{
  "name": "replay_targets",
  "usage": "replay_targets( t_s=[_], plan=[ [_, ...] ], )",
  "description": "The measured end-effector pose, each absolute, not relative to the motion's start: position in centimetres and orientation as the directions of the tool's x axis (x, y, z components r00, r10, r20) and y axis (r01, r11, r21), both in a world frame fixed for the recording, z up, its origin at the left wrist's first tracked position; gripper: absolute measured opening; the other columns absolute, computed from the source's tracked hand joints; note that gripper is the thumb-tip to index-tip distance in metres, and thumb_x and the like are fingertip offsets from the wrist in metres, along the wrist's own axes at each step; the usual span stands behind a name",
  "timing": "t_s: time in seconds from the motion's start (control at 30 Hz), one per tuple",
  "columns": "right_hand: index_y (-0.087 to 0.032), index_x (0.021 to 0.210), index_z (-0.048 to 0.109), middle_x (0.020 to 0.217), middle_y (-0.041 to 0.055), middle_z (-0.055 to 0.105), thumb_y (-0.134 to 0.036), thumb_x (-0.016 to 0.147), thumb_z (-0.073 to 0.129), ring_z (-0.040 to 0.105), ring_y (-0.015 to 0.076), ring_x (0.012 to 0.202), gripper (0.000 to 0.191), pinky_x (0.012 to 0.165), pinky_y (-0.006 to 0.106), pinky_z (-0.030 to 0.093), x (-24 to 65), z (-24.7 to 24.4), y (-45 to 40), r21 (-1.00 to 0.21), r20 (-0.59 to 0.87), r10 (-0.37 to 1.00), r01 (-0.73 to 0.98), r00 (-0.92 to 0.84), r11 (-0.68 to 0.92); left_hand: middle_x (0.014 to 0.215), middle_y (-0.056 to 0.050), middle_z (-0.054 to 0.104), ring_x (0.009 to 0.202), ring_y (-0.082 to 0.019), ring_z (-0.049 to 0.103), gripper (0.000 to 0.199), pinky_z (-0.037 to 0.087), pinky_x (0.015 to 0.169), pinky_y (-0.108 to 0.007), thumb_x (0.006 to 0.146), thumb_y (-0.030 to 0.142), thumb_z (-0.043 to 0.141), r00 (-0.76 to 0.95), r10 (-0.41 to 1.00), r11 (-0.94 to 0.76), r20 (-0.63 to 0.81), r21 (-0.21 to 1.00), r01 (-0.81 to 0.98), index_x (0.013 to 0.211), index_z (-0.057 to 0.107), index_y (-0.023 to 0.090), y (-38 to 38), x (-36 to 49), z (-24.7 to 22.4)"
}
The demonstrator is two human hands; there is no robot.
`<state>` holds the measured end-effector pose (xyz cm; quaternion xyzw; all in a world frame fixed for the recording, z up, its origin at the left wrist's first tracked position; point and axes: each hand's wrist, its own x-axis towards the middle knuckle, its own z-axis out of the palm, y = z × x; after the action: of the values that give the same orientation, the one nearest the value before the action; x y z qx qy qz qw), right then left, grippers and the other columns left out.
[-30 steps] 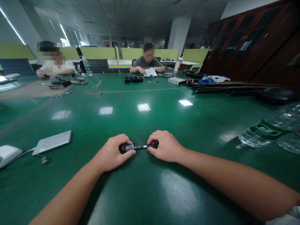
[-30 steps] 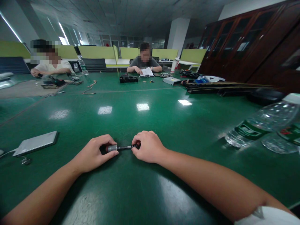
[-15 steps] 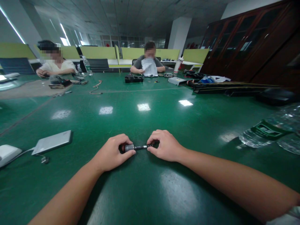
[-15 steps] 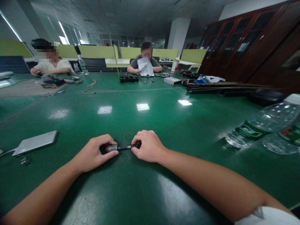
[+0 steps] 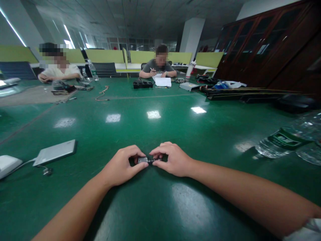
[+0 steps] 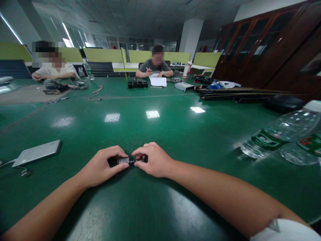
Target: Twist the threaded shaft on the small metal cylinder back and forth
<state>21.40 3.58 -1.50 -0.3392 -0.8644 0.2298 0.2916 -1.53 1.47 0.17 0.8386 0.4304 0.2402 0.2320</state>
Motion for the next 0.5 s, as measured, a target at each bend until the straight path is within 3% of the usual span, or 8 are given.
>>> replay_targets(
  t_s=[0.5],
  plan=[
    [-0.02,0.094,0.072,0.082,0.002,0.071,-0.02,0.079,0.071,0.062,0.0163,0.08,0.015,0.081,0.031,0.042,21.32,-1.28,3.42,-0.529,0.316,0.617,0.406,-0.721,0.745,0.077,0.0,0.063,0.07,-0.015,0.059,0.018,0.043,0.064,-0.025,0.077,0.03,0.073,0.543,0.823,-0.533,0.167,0.558,0.636,0.09,0.069,0.019,1.24,-0.95,0.25]
  ],
)
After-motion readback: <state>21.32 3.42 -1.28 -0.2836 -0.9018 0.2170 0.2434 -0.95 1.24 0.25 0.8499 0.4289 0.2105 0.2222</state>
